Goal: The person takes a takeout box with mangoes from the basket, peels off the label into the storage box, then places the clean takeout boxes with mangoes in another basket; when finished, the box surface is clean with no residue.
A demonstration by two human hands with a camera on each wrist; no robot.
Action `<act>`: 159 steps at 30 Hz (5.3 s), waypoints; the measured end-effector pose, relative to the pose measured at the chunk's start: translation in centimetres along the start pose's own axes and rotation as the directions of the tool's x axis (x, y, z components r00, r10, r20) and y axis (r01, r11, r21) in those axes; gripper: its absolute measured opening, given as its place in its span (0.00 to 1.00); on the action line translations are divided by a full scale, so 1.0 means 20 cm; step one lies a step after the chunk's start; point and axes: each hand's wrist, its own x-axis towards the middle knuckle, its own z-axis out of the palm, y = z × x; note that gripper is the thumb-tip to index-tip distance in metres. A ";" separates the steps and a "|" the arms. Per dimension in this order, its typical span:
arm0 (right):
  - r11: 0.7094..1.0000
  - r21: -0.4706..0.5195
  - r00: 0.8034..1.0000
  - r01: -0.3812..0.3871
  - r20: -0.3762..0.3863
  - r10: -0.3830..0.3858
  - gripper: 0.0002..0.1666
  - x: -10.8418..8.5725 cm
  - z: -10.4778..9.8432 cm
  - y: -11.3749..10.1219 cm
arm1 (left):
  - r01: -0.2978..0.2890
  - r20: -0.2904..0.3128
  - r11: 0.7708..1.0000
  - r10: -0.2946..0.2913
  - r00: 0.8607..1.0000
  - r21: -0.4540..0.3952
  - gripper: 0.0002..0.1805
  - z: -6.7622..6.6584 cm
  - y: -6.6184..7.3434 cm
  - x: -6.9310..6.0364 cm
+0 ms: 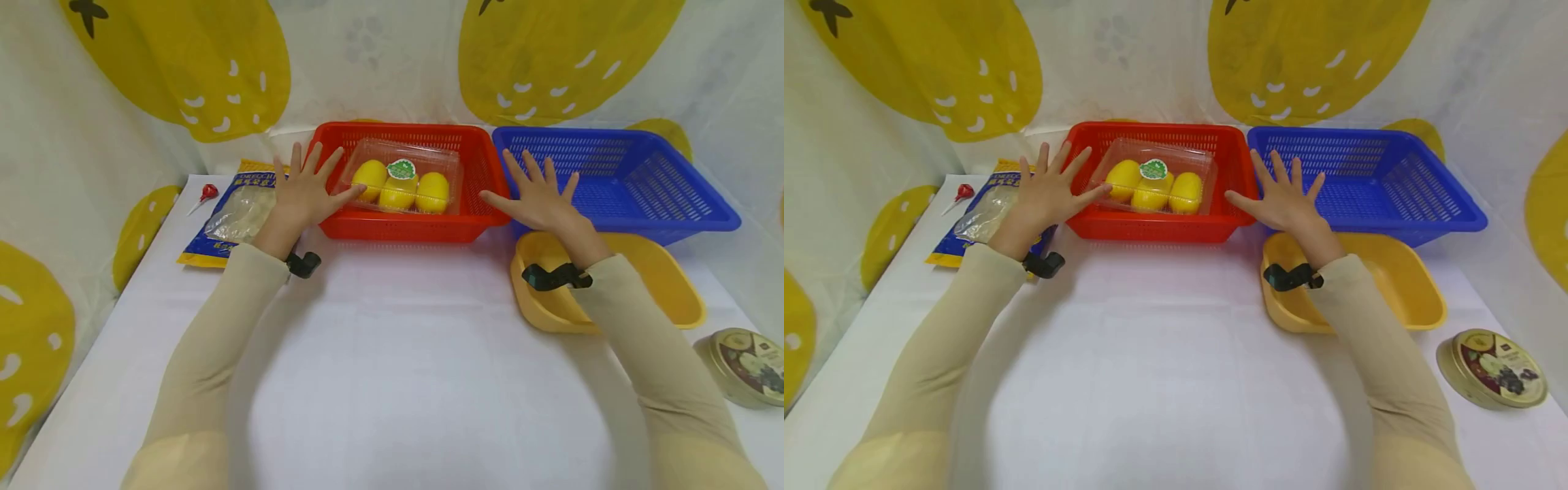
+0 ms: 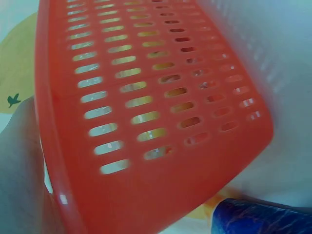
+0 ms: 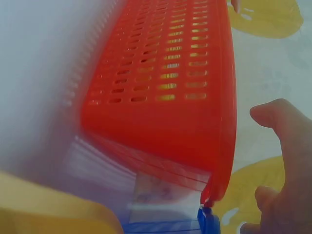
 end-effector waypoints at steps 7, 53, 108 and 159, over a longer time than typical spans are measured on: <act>0.999 0.042 1.000 0.023 -0.018 -0.022 0.55 0.00 0.02 -0.05 | 0.029 -0.041 0.999 -0.030 0.999 -0.039 0.49 0.04 -0.01 -0.02; 0.930 0.298 0.975 0.213 -0.124 -0.184 0.46 0.25 0.20 -0.28 | -0.136 -0.335 0.604 -0.230 0.914 -0.785 0.40 0.33 -0.10 -0.15; 0.742 0.668 0.984 -0.048 0.160 -0.080 0.45 0.27 0.15 -0.22 | -0.146 -0.289 0.509 -0.214 0.933 -0.848 0.40 0.35 -0.10 -0.14; 0.579 0.809 0.994 0.100 -0.056 -0.094 0.37 0.05 -0.01 -0.28 | -0.145 -0.295 0.503 -0.233 0.927 -0.852 0.40 0.35 -0.11 -0.14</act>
